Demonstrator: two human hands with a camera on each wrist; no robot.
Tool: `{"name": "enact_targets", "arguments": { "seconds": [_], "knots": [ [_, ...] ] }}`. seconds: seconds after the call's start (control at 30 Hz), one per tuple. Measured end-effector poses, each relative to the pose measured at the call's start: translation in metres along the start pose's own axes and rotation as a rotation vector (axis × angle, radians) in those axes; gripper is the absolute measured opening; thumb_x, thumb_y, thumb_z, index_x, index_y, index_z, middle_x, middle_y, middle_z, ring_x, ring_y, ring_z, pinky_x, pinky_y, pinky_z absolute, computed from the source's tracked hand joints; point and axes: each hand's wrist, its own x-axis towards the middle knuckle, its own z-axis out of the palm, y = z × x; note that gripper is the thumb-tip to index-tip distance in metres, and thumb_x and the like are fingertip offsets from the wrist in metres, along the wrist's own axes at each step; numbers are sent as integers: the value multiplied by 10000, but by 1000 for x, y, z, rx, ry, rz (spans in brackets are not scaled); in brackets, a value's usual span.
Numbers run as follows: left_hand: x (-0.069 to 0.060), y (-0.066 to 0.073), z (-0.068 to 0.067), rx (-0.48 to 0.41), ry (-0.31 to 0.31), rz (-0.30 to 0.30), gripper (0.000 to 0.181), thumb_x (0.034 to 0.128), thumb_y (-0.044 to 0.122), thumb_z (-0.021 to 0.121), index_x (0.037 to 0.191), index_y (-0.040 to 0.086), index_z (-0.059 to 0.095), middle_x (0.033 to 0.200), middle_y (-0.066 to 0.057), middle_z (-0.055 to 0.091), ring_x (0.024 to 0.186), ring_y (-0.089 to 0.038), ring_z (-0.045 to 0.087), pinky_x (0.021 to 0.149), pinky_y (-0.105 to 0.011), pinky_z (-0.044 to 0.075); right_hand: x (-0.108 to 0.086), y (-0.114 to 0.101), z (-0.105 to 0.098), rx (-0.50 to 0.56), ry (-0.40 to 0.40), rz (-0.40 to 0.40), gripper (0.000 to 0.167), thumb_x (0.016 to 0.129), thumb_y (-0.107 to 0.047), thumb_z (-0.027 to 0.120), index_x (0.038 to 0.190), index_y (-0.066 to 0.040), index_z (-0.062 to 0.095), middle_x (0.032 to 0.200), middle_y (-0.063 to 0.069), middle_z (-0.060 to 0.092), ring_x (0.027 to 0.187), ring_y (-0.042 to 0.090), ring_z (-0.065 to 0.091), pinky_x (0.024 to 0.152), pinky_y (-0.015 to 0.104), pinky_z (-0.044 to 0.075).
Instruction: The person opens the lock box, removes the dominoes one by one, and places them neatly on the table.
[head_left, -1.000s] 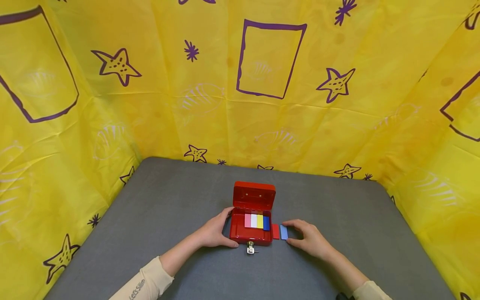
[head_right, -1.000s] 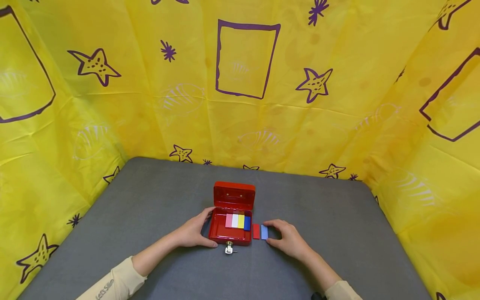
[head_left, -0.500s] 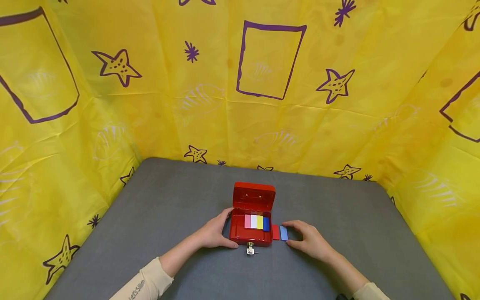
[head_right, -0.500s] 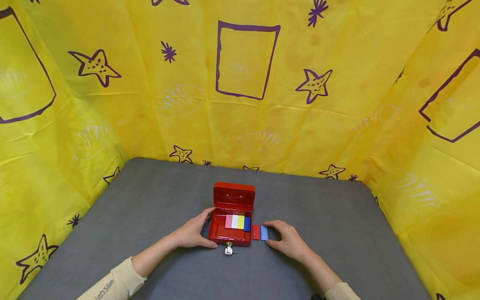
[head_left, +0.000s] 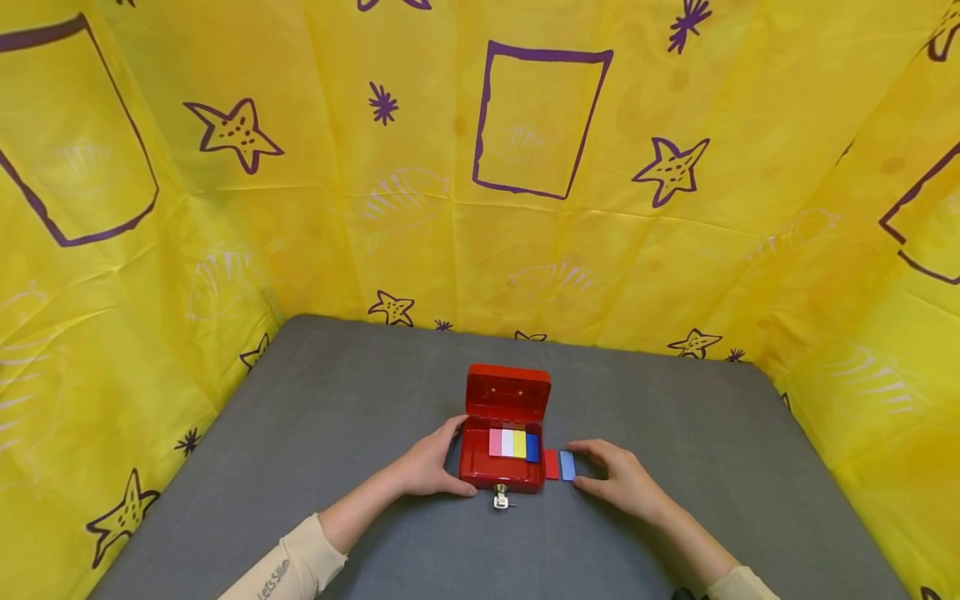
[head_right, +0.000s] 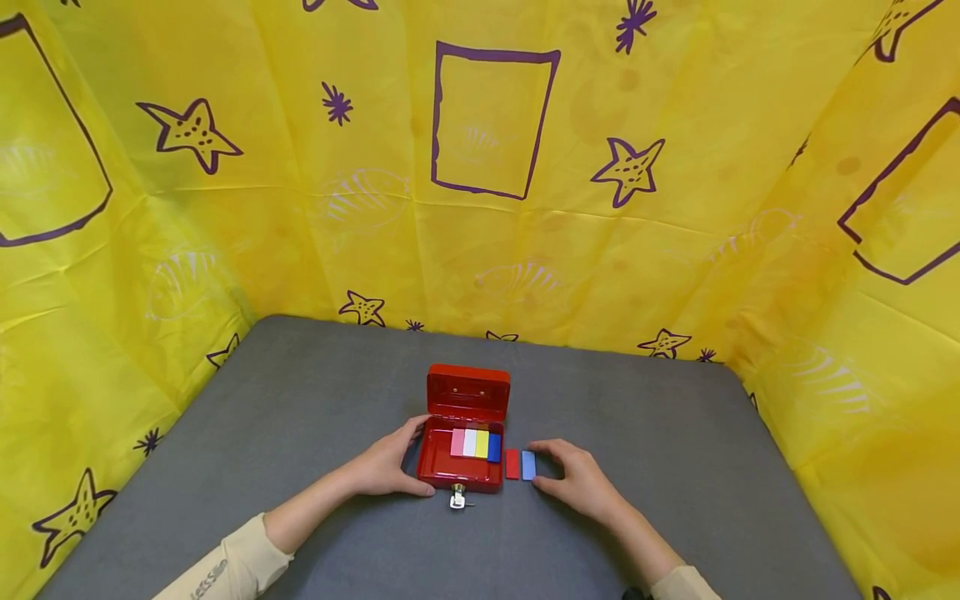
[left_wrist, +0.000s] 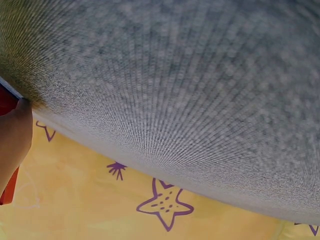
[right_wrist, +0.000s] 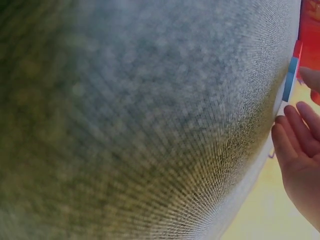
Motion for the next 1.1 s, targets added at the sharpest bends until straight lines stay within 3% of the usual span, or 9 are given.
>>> {"name": "enact_targets", "arguments": {
  "seconds": [0.7,0.87,1.1],
  "knots": [
    [0,1,0,3,2,-6,1029,693,335,873,1484,69,272,1451,-136,423,1291,-325,423,985,-549,437,0,-5,-1,217,51,133,438,848,-147,761,1253,-53,622,1224,98,644,1137,285,604,938,402,493],
    [1,-1,1,11,2,22,1043,691,354,873,1484,54,266,1445,-141,432,1294,-317,430,1020,-543,404,1,-7,-3,278,57,164,440,861,-150,750,1259,-24,613,1219,136,645,1115,296,613,930,400,503],
    [2,-2,1,10,4,22,1037,691,349,872,1482,55,269,1440,-140,436,1288,-314,434,1016,-544,408,1,-8,-5,372,58,146,435,879,-118,722,1262,39,588,1208,197,640,1093,332,628,910,301,514]
  ]
}}
